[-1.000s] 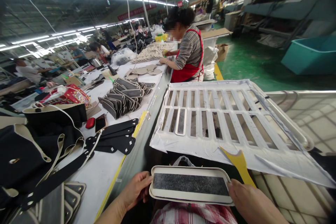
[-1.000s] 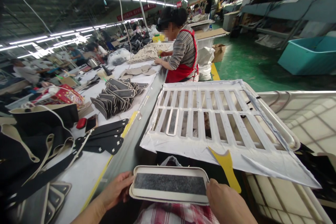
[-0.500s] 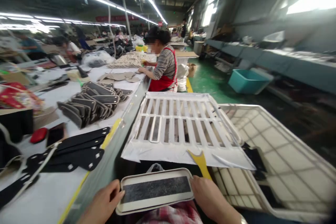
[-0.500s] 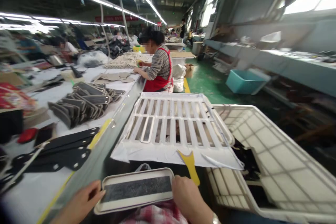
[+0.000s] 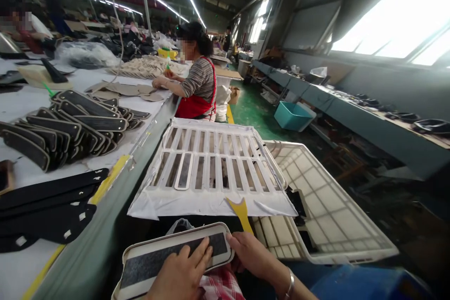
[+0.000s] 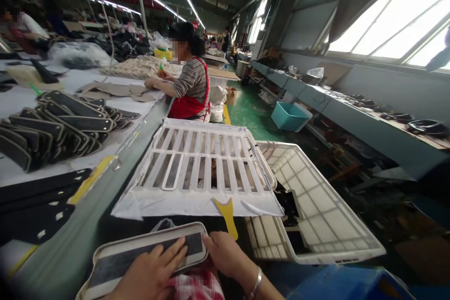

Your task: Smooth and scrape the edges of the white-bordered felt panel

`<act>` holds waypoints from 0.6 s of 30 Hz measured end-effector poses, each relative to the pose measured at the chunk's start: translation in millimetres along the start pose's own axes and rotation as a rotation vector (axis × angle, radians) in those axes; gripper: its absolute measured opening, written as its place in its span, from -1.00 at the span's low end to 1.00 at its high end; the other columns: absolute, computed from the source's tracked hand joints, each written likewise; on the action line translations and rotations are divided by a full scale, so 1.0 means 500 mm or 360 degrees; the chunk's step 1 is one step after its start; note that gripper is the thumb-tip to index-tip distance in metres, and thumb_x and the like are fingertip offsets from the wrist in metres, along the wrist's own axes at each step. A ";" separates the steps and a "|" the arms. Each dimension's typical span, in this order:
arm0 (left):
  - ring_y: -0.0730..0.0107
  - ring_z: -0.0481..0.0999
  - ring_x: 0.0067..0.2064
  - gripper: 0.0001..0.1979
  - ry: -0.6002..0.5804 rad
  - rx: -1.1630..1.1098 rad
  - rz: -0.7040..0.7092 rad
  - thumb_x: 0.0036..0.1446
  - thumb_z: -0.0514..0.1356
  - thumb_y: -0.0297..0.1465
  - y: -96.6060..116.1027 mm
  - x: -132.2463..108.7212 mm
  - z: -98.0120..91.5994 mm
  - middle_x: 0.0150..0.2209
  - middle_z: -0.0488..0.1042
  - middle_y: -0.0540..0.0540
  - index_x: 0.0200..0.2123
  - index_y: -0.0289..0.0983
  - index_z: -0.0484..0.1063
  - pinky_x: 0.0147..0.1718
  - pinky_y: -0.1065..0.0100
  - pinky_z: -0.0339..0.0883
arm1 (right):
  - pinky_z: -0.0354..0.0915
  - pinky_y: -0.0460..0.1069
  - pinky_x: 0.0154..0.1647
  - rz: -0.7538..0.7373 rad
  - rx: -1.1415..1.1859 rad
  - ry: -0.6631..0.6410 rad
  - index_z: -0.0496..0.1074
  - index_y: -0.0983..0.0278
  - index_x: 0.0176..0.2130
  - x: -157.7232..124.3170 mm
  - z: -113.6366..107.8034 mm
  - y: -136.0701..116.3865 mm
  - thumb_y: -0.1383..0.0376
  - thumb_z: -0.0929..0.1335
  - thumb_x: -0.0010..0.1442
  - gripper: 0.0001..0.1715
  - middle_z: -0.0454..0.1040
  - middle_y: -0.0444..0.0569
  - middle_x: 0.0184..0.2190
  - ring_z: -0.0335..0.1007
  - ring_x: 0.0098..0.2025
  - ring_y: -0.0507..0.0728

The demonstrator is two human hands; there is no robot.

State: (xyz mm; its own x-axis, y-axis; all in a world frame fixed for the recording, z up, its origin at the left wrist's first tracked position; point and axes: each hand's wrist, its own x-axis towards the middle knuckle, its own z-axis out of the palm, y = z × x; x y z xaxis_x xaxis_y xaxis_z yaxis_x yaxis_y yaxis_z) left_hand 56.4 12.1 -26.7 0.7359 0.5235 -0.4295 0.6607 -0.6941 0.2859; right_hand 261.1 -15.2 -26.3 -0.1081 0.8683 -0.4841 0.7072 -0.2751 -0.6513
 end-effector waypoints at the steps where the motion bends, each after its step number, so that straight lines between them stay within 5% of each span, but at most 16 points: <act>1: -0.22 0.36 0.00 -0.24 -0.0006 -0.0011 -0.0001 0.02 0.22 -0.37 -0.001 -0.002 0.000 0.30 -0.11 -0.21 0.27 -0.18 0.00 -0.21 -0.13 0.39 | 0.29 -0.08 -0.53 0.0074 0.0266 -0.0083 0.41 0.38 -0.37 0.001 -0.002 0.010 -0.08 -0.06 0.30 -0.21 0.48 0.09 -0.51 0.42 -0.51 0.10; 4: -0.20 0.35 0.01 -0.23 -0.0035 -0.0014 -0.0004 0.01 0.23 -0.36 0.000 -0.007 -0.001 0.30 -0.11 -0.22 0.27 -0.19 0.00 -0.20 -0.11 0.39 | 0.33 -0.06 -0.54 0.0209 0.0898 -0.0253 0.42 0.42 -0.42 0.009 -0.002 0.039 -0.23 -0.02 0.20 -0.11 0.48 0.13 -0.50 0.43 -0.53 0.10; 7: -0.09 0.38 -0.01 -0.23 0.0006 0.0057 -0.0034 0.00 0.26 -0.32 0.006 -0.009 -0.008 0.30 -0.07 -0.21 0.26 -0.15 0.03 -0.19 -0.03 0.41 | 0.34 -0.07 -0.57 0.0237 0.1071 -0.0328 0.40 0.42 -0.40 0.020 -0.004 0.054 -0.25 0.13 0.11 -0.20 0.48 0.11 -0.52 0.42 -0.56 0.08; 14: -0.04 0.40 -0.03 -0.25 0.0057 0.0104 -0.0040 0.01 0.27 -0.25 0.006 -0.012 -0.010 0.30 -0.05 -0.16 0.25 -0.15 0.06 -0.19 0.01 0.43 | 0.35 -0.11 -0.55 0.0180 0.1098 -0.0467 0.37 0.37 -0.37 0.025 -0.025 0.050 -0.25 0.26 0.00 -0.29 0.49 0.05 -0.51 0.44 -0.54 0.05; 18: -0.06 0.40 -0.03 -0.26 0.0053 0.0081 -0.0005 0.03 0.25 -0.21 0.001 -0.008 -0.007 0.30 -0.05 -0.15 0.25 -0.16 0.06 -0.22 -0.02 0.45 | 0.36 -0.09 -0.51 0.0160 0.0856 -0.0497 0.35 0.36 -0.34 0.021 -0.024 0.046 -0.10 0.19 0.17 -0.44 0.50 0.06 -0.45 0.46 -0.49 0.06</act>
State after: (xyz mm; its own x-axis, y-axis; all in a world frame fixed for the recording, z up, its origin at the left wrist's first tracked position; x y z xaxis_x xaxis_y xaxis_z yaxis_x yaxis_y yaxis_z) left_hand 54.4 11.2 -21.7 0.7388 0.5415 -0.4013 0.6553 -0.7161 0.2402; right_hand 284.9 -7.5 -39.5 -0.3158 0.6884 -0.6530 0.2826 -0.5887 -0.7573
